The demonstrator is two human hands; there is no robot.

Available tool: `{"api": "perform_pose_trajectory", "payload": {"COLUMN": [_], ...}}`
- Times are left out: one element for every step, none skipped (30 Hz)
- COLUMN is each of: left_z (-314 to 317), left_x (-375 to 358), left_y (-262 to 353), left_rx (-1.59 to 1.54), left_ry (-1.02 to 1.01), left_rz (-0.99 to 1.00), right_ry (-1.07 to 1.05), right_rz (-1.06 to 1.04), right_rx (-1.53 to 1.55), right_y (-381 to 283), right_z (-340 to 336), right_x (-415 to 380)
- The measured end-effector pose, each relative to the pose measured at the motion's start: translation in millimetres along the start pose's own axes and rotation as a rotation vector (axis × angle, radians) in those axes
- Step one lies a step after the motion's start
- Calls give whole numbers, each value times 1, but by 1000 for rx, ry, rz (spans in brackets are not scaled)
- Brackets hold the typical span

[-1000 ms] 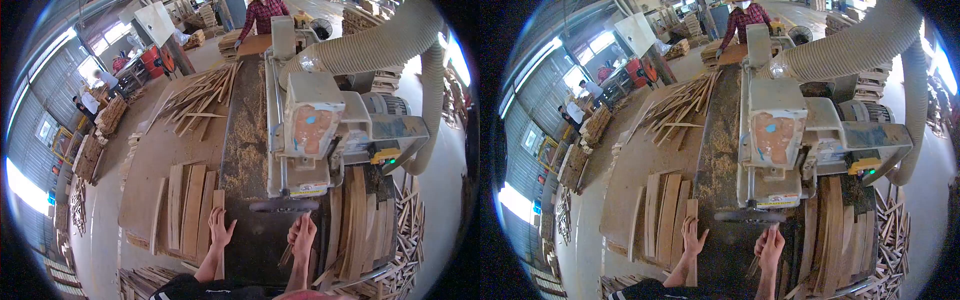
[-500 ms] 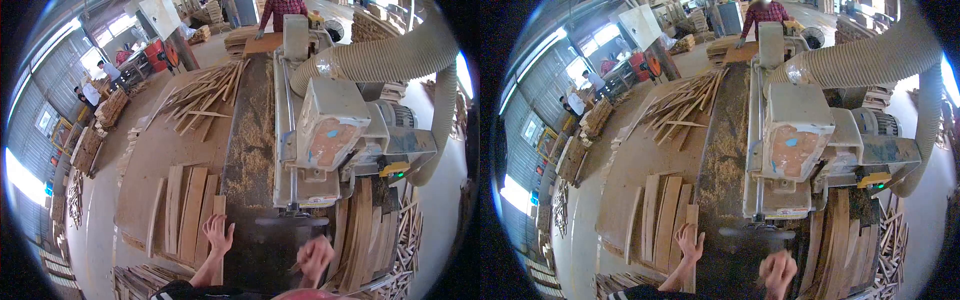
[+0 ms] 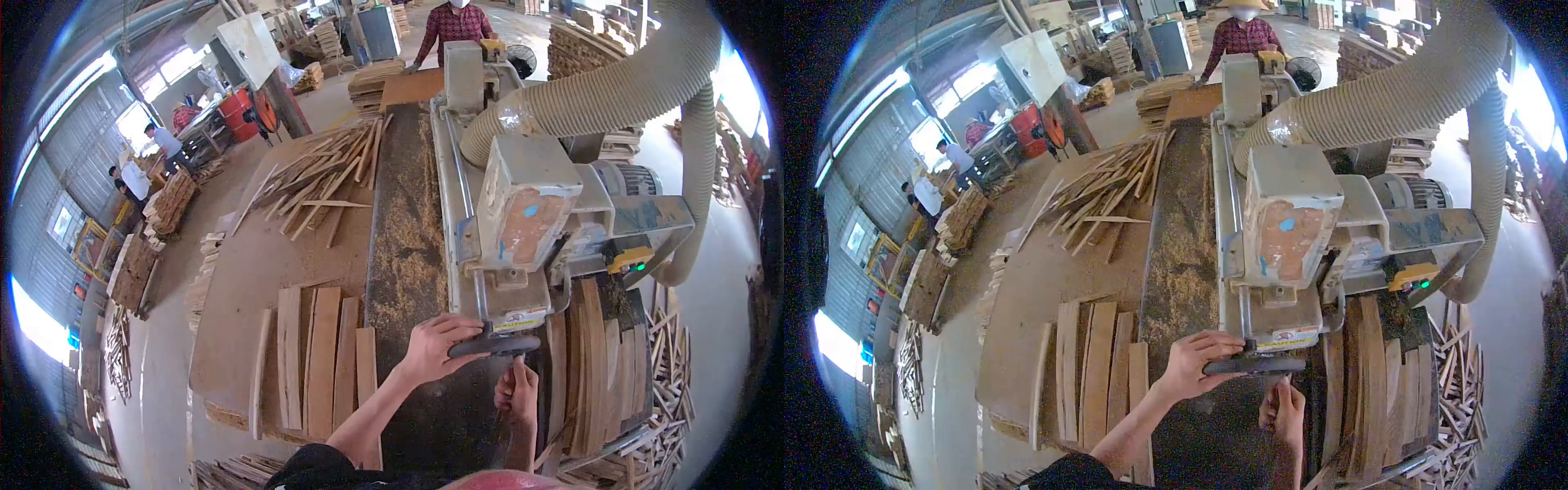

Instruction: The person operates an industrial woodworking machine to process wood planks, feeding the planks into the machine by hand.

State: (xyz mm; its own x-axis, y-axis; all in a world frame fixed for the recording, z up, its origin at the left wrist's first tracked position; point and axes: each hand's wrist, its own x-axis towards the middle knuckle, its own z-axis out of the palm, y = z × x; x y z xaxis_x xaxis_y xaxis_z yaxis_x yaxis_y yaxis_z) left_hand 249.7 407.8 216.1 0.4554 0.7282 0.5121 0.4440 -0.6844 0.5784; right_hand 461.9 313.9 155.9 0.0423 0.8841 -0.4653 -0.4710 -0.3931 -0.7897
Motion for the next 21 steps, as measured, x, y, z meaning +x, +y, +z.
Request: {"api": "perform_pose_trajectory", "payload": {"left_z": [0,1,4,5,6,6,8,8,6,4,1,-1,-1,0,1,1,1,1,3,6,10], "left_x": [-1,0,0,2,3,1,-2,-2,-1,0,3,7,10,16,20,26,33,38,40,40,37], "left_y": [-2,-4,-6,-8,-9,-9,-9,-11,-10,-7,-3,2,9,18,26,34,42,48,48,44,40], "left_rx": [5,-12,-34,-41,-54,-65,-69,-56,-39,-31,-5,17,19,34,48,46,96,144,141,196,249], "left_ry": [-3,11,26,28,37,44,46,48,49,57,62,63,66,92,117,121,45,-33,-37,-128,-221], "left_rz": [-2,23,46,42,51,58,49,57,64,60,78,97,103,97,89,90,66,42,39,-18,-73], "right_ry": [-32,-42,-38,-57,-72,-90,-88,-27,31,4,-5,-75,-142,-108,-109,-85,-59,-55,-41,-25,-15], "right_rz": [0,-22,-22,36,98,81,88,37,-15,-94,-95,-41,8,26,20,4,-8,-5,-4,-1,5], "right_rx": [57,45,41,76,111,112,106,26,-51,-187,-190,-144,-97,-125,-127,-85,-45,-49,-98,-142,-136], "right_y": [6,11,9,6,4,0,-5,-12,-22,-32,-39,-46,-52,-57,-54,-46,-38,-33,-28,-22,-15], "right_z": [-2,-7,-10,-14,-17,-12,-7,1,6,10,12,12,14,21,20,15,9,4,0,-4,-11], "right_x": [3,7,9,9,6,3,-2,-5,-7,-9,-8,-7,-7,-8,-7,-2,1,1,1,1,2]}}
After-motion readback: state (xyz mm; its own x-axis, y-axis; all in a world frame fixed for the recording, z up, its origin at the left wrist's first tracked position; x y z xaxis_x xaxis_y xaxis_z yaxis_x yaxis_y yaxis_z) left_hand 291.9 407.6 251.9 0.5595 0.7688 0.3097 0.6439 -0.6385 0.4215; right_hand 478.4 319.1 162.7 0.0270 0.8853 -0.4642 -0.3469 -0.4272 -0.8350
